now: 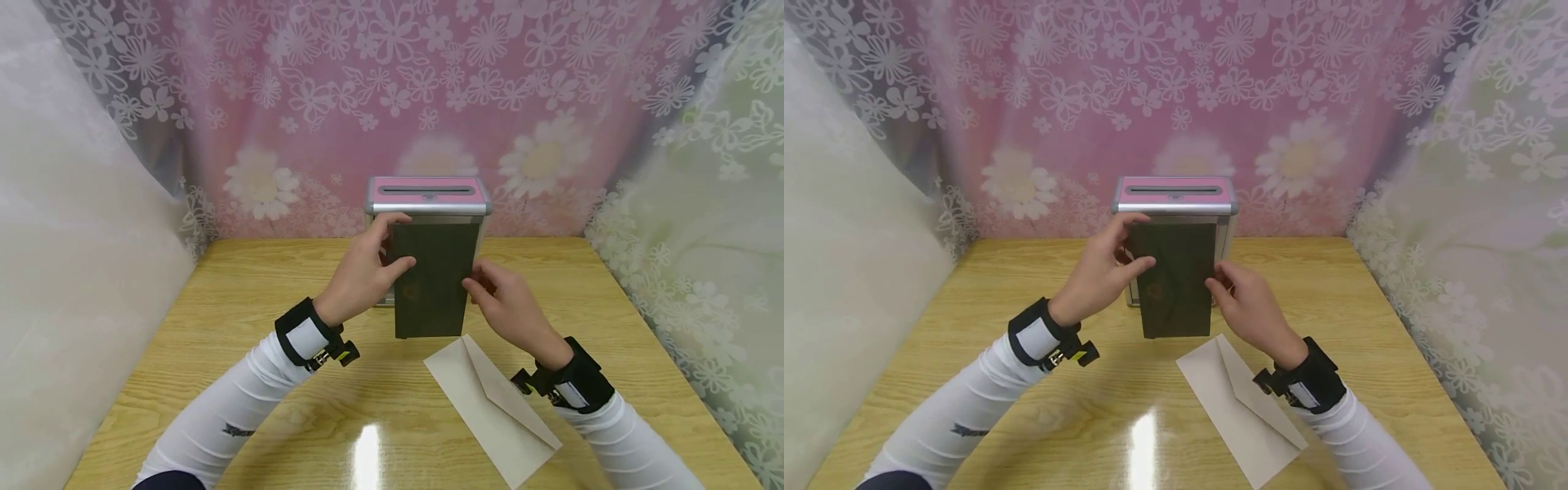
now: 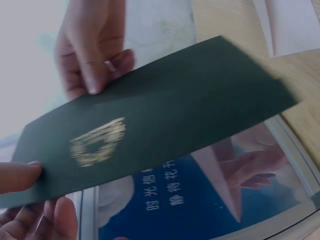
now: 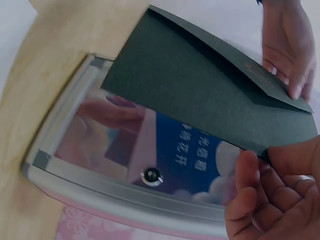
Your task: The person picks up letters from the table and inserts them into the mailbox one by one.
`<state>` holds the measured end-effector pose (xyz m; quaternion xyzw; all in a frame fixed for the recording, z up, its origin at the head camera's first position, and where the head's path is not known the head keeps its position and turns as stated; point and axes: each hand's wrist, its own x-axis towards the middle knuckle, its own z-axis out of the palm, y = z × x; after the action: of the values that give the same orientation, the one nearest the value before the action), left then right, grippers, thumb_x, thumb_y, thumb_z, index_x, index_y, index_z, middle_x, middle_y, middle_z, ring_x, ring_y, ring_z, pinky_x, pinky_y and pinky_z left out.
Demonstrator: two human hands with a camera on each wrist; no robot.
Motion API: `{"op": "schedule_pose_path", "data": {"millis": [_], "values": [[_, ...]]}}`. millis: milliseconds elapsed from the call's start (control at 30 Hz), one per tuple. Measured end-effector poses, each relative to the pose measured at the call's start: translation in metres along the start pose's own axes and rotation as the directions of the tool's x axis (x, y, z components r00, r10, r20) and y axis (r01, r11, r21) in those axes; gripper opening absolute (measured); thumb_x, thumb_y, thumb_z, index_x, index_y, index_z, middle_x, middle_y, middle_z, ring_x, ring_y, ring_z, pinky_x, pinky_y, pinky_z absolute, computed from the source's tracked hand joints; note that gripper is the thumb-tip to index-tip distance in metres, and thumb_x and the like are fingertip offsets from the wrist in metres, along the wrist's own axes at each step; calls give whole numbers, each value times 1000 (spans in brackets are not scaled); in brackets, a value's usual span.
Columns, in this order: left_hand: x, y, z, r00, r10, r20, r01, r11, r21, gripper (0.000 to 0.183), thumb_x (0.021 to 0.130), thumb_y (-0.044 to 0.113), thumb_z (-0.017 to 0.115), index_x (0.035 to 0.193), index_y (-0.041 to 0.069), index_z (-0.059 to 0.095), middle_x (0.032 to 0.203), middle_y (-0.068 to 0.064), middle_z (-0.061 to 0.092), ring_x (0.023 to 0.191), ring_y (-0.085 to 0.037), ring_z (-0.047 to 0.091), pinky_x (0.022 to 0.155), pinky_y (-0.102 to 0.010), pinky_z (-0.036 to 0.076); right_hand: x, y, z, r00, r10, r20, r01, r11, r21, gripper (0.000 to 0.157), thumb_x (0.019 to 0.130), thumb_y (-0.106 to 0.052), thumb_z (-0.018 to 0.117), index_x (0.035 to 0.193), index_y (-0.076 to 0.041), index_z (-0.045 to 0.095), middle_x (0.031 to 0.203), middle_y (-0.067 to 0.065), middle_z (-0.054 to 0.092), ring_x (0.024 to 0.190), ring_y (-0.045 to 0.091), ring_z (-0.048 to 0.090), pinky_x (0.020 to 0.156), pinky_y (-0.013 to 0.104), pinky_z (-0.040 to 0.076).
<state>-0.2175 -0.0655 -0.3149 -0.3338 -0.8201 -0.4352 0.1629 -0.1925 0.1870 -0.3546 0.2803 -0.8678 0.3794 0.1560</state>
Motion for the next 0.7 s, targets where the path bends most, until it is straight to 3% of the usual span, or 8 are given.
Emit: {"op": "schedule_pose_path", "data": {"millis": [100,300,700], "values": [[-1,-3,3,1000,-23,6,23,1000,20,52,87,12,69,131,5,43,86,0,52,73,-12,50,62,-33,49,4,-1,-7,999,-6,-42,6,1000,-3,7,93,-3,59,98,-8,59,75,1,58,63,10,52,50,30,46],[-3,-7,7,998,-46,34,45,999,29,36,89,13,67,121,7,51,88,2,56,76,-6,52,65,-32,50,13,-3,-20,994,-31,-103,31,1000,-4,5,94,-4,58,97,-9,59,74,0,58,65,13,54,51,30,44],[3,-11,9,999,-45,-6,45,999,18,19,91,12,64,109,9,59,87,3,59,78,-6,54,65,-32,52,35,-4,-35,980,-92,-177,92,996,-10,7,92,-3,59,99,-5,61,74,6,59,66,12,52,58,32,43]]}}
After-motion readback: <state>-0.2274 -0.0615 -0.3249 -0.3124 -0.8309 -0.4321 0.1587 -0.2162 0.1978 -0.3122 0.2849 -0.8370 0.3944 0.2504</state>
